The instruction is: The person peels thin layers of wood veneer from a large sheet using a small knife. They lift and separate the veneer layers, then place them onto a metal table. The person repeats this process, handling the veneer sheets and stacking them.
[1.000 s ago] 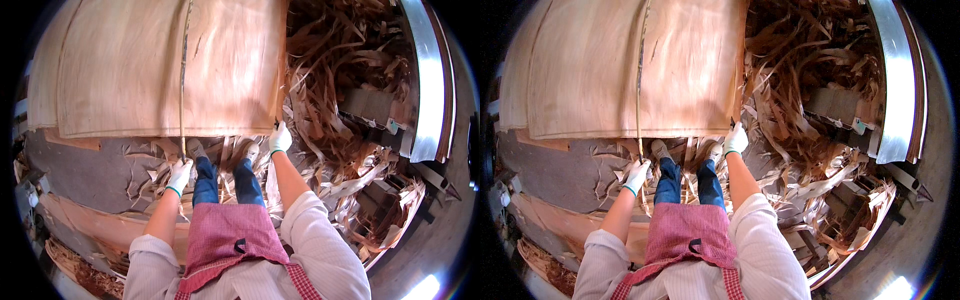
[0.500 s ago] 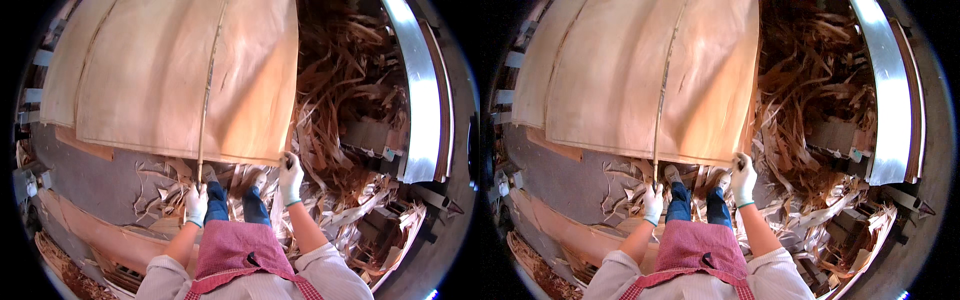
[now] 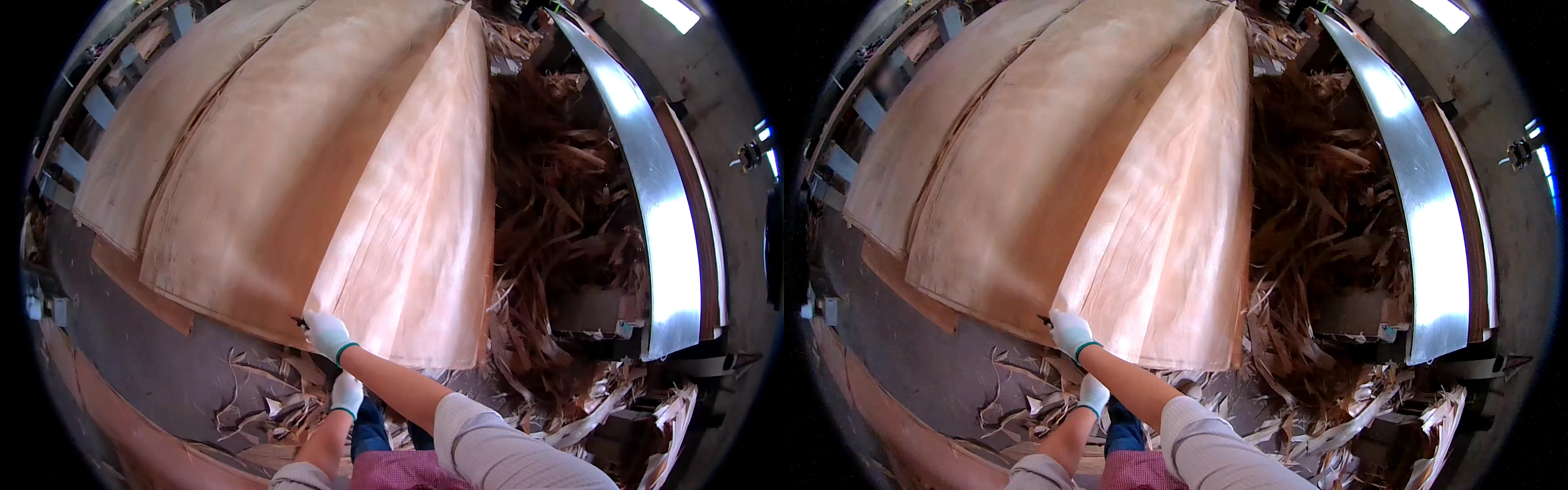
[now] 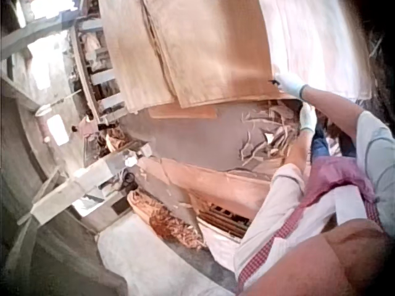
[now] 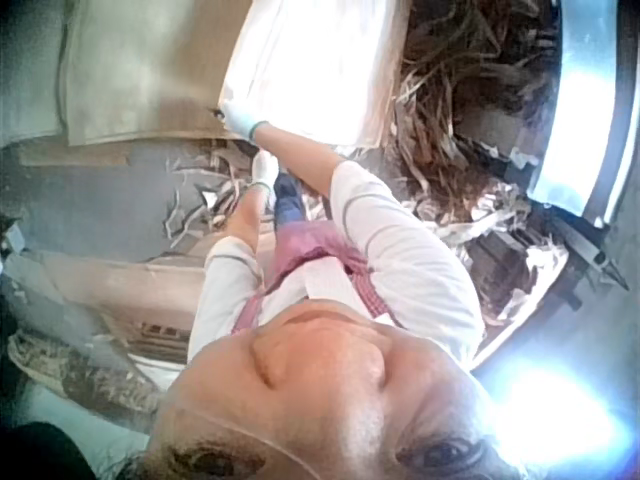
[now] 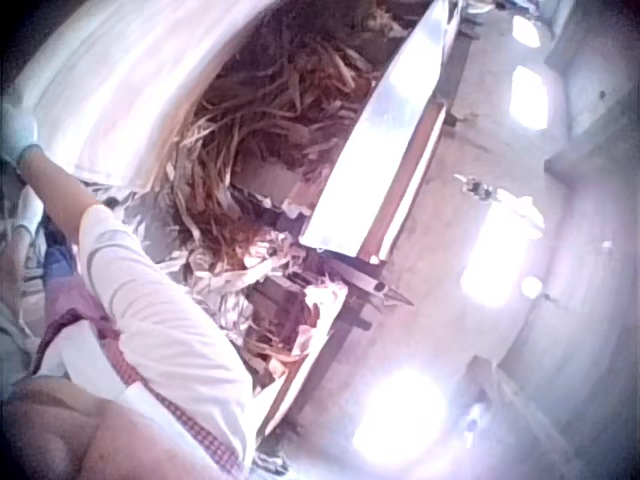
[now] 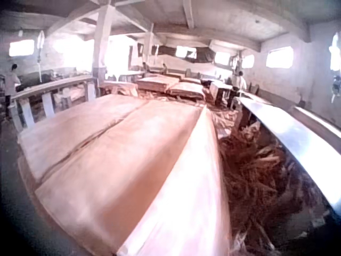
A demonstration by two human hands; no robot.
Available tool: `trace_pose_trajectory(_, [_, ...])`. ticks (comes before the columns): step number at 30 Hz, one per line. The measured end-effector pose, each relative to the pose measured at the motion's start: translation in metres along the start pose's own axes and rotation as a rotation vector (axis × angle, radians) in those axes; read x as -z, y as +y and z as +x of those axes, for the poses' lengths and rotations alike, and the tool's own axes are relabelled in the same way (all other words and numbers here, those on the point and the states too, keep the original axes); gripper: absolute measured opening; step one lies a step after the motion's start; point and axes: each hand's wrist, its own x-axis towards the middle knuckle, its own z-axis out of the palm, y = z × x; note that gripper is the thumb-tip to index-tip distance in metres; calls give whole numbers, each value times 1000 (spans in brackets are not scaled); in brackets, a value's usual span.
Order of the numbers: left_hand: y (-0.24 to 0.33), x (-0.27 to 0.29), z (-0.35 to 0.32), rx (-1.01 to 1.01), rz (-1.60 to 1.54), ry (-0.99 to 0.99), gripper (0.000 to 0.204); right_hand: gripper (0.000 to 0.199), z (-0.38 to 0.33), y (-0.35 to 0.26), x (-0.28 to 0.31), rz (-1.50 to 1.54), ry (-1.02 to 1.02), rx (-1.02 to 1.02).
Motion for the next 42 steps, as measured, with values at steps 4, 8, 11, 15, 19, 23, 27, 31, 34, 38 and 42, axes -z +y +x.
trace_pose_trajectory(4, [5, -12, -2, -198, 120, -61, 22, 17, 9, 3, -25, -49, -41, 80])
trace_pose_trajectory(8, [34, -15, -5, -499, 64, 34, 20, 21, 10, -7, -16, -144, -146, -14])
trace_pose_trajectory(11, [48, 41, -9, -128, -503, -232, 11, 25, -12, -47, 14, 379, -340, -49])
trace_pose_trajectory(15, [85, 130, 5, 457, -768, -303, 25, 35, -64, -48, 44, 911, 19, -95])
trace_pose_trajectory(19, [100, 152, 14, 474, -536, -367, 19, 42, -74, 5, 49, 347, 328, -334])
trace_pose_trajectory(23, [94, 117, 1, 348, -613, -506, 18, 57, -77, 21, 40, 248, 338, -472])
trace_pose_trajectory(27, [190, 181, -26, 271, -763, -513, 30, 50, -82, -28, 66, 123, 355, -469])
trace_pose_trajectory(31, [237, 234, -39, 278, -976, -988, 43, 27, -102, 1, 89, 462, 650, -324])
trace_pose_trajectory(34, [167, 223, -43, 283, -1182, -956, 51, 4, -137, -56, 146, 987, 663, -285])
trace_pose_trajectory(38, [61, 241, -33, 342, -1742, -544, 42, 2, -196, -55, 216, 874, 737, -143])
trace_pose_trajectory(42, [3, 264, -36, 636, -1932, 24, 44, 4, -291, -49, 262, 787, 787, -183])
